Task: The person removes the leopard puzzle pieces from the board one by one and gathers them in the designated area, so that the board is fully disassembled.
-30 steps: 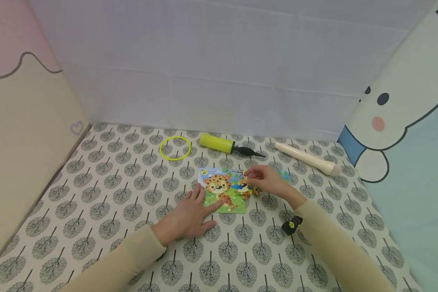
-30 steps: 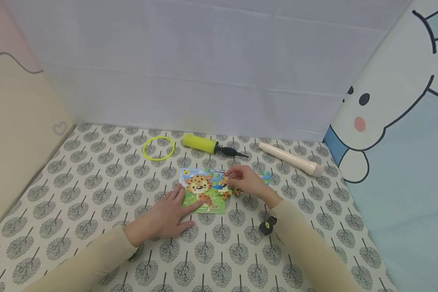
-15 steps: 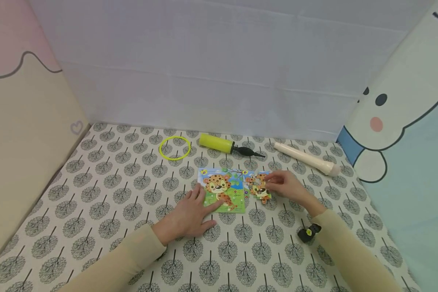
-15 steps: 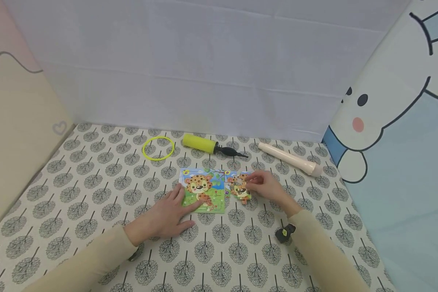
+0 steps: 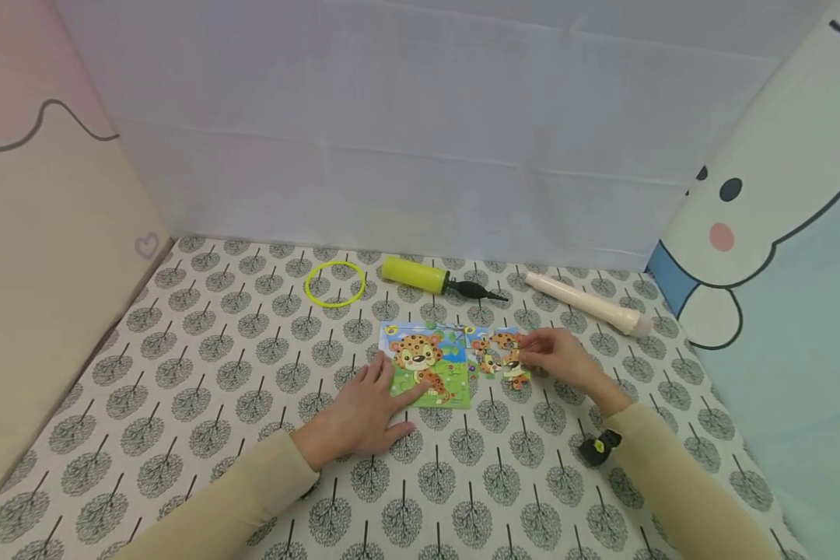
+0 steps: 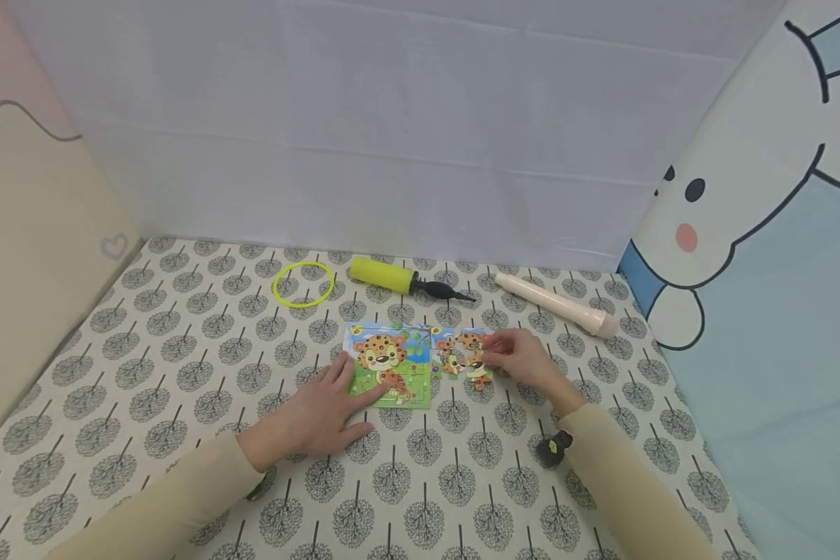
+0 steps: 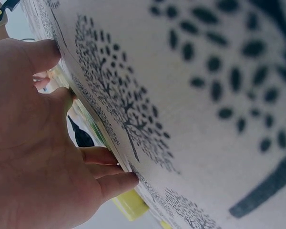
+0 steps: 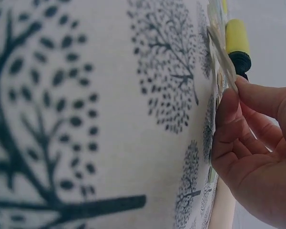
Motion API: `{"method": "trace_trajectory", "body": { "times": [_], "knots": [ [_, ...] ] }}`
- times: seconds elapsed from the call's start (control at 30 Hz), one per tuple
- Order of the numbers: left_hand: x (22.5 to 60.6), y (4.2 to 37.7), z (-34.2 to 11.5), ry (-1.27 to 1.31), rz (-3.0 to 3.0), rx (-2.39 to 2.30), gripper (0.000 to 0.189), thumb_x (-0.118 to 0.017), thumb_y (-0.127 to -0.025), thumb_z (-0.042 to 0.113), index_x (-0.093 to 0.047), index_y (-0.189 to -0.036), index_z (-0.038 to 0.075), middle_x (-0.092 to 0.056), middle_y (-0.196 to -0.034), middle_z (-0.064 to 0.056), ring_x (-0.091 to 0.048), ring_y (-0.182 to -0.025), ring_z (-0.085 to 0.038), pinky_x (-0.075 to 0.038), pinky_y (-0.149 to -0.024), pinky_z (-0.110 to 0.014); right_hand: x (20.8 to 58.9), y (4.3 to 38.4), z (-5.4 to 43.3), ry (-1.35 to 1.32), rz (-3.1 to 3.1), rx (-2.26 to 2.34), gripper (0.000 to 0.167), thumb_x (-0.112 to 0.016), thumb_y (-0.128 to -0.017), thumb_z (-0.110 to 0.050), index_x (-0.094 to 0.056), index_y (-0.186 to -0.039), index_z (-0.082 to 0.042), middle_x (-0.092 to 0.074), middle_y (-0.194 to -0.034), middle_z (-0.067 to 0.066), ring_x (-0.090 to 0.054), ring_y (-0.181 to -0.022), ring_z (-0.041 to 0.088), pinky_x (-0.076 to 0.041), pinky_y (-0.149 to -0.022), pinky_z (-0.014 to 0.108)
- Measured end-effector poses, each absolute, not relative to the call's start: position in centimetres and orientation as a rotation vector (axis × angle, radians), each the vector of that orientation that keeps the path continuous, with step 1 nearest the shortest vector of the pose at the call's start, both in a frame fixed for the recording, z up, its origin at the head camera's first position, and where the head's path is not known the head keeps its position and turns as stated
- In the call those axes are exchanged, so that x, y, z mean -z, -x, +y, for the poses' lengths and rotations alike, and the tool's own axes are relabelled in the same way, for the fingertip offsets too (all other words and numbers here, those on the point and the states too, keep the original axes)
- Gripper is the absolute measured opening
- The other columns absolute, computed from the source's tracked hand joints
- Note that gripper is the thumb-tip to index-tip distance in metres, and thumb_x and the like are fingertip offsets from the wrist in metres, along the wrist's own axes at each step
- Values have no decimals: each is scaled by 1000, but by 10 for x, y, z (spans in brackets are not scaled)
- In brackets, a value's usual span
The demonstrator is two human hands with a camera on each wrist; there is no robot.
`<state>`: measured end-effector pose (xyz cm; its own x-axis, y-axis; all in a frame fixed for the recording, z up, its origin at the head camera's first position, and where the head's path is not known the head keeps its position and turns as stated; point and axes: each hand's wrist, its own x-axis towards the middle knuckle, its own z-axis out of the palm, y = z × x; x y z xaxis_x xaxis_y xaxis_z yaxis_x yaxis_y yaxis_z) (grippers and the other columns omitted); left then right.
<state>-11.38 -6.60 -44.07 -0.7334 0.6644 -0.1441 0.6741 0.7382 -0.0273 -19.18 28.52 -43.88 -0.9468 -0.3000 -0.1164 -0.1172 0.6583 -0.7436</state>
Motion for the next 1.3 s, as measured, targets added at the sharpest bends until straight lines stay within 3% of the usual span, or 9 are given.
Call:
{"method": "trace_trajectory", "body": {
  "times": [0.17,0.53,0.83,1.03,1.3],
  "knots": [
    [442,113,-66,-1094,2817,103,66,-35,-96,59,-16,-154,34,-26,-142,-36,-21,-133,-51,-31,-104,-53,440,193,283,344,2751,1014,19,-72,-87,-17,-68,-100,-3,-68,-85,2,-63,-75,17,-52,-65,33],
    [441,113,-66,-1088,2814,111,65,-35,-96,59,-16,-154,34,-27,-142,-36,-21,-133,-51,-32,-104,-53,446,194,281,323,2825,921,22,-73,-86,-21,-68,-101,-7,-68,-86,-1,-63,-78,16,-52,-69,35],
    [440,113,-66,-1067,2802,89,65,-35,-97,59,-15,-154,34,-24,-143,-37,-20,-133,-52,-29,-105,-55,439,195,269,459,2852,941,18,-74,-85,-20,-69,-97,-7,-67,-83,-2,-62,-73,14,-52,-66,36],
    [440,114,-66,-1080,2806,103,65,-35,-97,59,-17,-154,34,-25,-143,-36,-20,-134,-51,-30,-104,-54,434,194,246,622,2760,948,16,-71,-87,-15,-69,-99,-5,-66,-83,-3,-61,-73,13,-52,-65,34],
    [439,113,-66,-1097,2816,92,65,-36,-97,58,-18,-154,33,-28,-141,-37,-22,-133,-51,-30,-104,-55,430,192,215,717,2655,948,25,-73,-86,-18,-69,-108,-6,-65,-91,-3,-60,-79,11,-50,-67,31]
  ]
}}
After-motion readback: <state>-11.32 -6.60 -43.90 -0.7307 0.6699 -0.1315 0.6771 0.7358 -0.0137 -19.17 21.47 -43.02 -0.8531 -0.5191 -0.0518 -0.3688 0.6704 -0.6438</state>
